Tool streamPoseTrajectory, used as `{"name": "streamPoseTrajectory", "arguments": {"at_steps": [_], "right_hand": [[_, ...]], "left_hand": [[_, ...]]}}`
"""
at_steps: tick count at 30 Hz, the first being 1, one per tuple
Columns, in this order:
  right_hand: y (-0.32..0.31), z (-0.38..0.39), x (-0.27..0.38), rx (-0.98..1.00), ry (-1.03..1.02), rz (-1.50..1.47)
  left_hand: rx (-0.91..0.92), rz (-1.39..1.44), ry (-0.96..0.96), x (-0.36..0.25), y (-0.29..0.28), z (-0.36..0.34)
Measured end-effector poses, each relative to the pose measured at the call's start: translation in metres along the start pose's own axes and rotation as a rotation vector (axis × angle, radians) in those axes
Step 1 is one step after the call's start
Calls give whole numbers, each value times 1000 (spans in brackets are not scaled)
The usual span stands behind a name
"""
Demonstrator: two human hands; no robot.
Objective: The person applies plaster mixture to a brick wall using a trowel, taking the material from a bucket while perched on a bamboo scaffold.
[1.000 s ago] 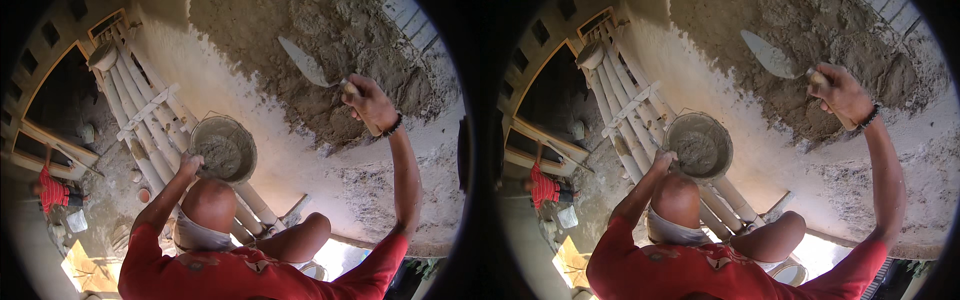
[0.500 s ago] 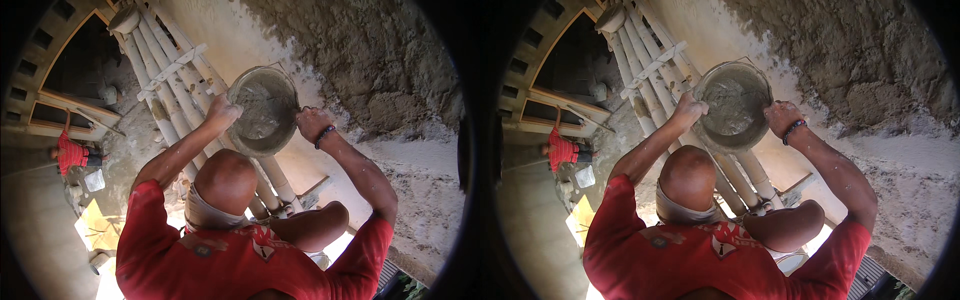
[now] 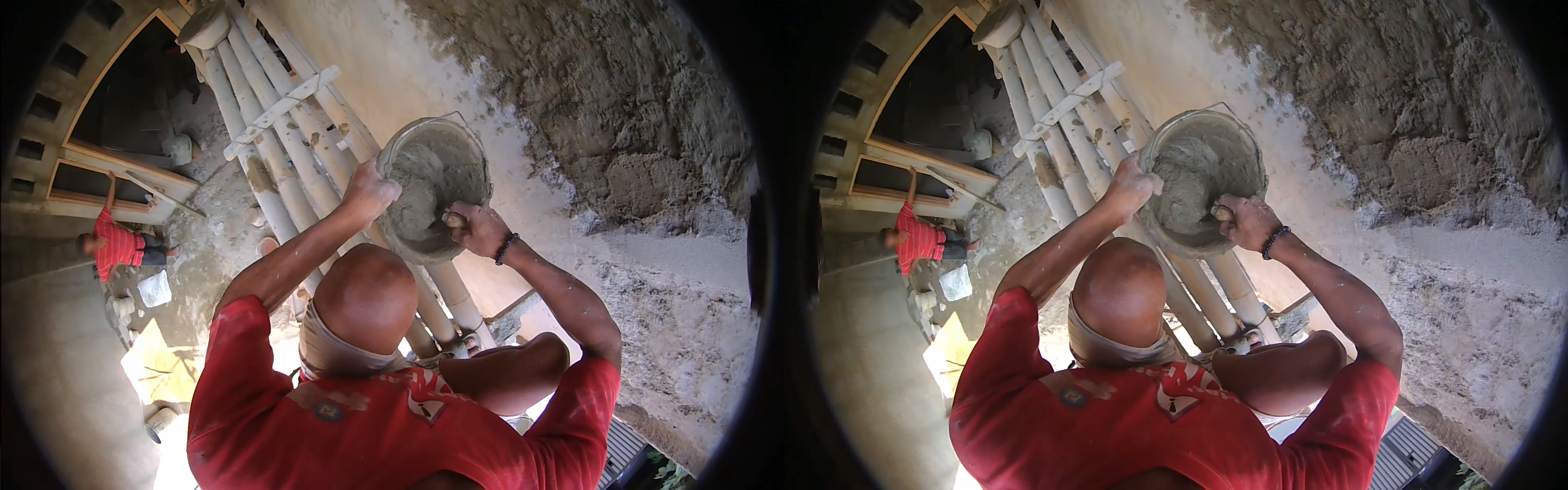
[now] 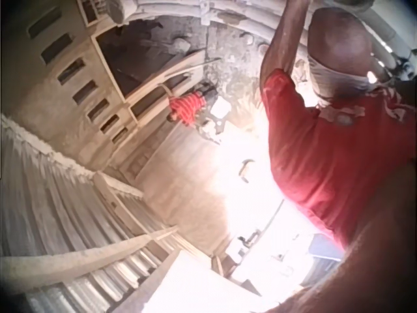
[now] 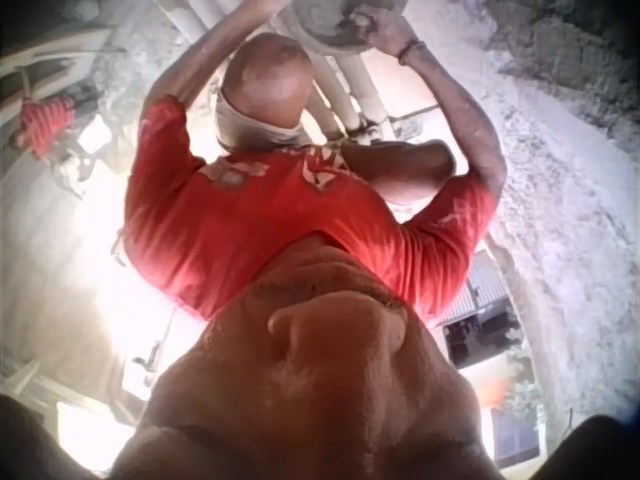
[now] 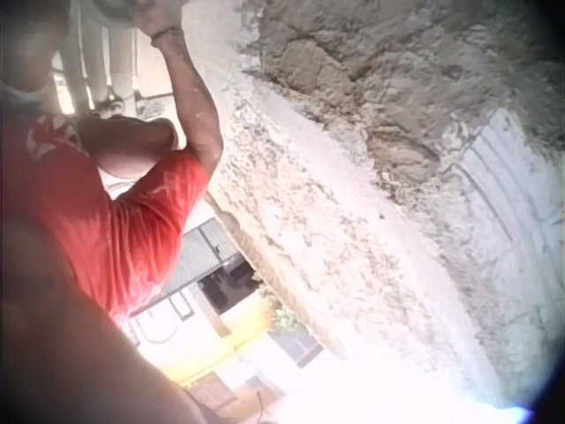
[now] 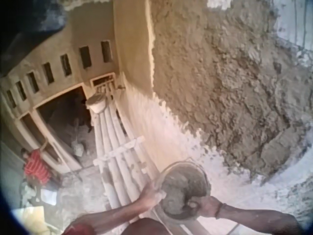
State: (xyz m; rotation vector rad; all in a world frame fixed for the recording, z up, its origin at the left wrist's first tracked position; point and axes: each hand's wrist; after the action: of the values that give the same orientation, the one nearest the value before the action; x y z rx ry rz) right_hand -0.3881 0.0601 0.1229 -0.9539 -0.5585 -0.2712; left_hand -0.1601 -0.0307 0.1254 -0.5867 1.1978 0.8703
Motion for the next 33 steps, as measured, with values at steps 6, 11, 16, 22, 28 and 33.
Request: {"name": "streamPoseTrajectory", "arguments": {"at_steps": [6,11,16,22,28,33], "right_hand": [[1,17,-17,-130,-9,0],[-18,21,-25,-114,43,161],[-52,42,-11,-69,110,166],[-156,71,60,-244,-73,119],[-288,128,180,-447,-375,346],[-351,142,251,-383,-606,69]], "left_hand": [[-17,146,-1,-11,-9,13],[-26,165,-38,-16,-4,12],[-40,270,-3,7,-15,3],[-225,249,30,46,-46,1],[-281,127,160,94,-73,-3],[-204,-809,665,177,-167,15]]}}
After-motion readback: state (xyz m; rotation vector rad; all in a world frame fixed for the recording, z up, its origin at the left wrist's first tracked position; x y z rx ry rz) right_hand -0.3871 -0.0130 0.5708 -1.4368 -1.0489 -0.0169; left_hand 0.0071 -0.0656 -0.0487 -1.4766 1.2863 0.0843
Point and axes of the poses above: each hand's wrist, its own z-axis away from the middle knuckle, its own y-axis out of the palm, x = y × z, and after that the axes turned 11 degrees about x, right-handed
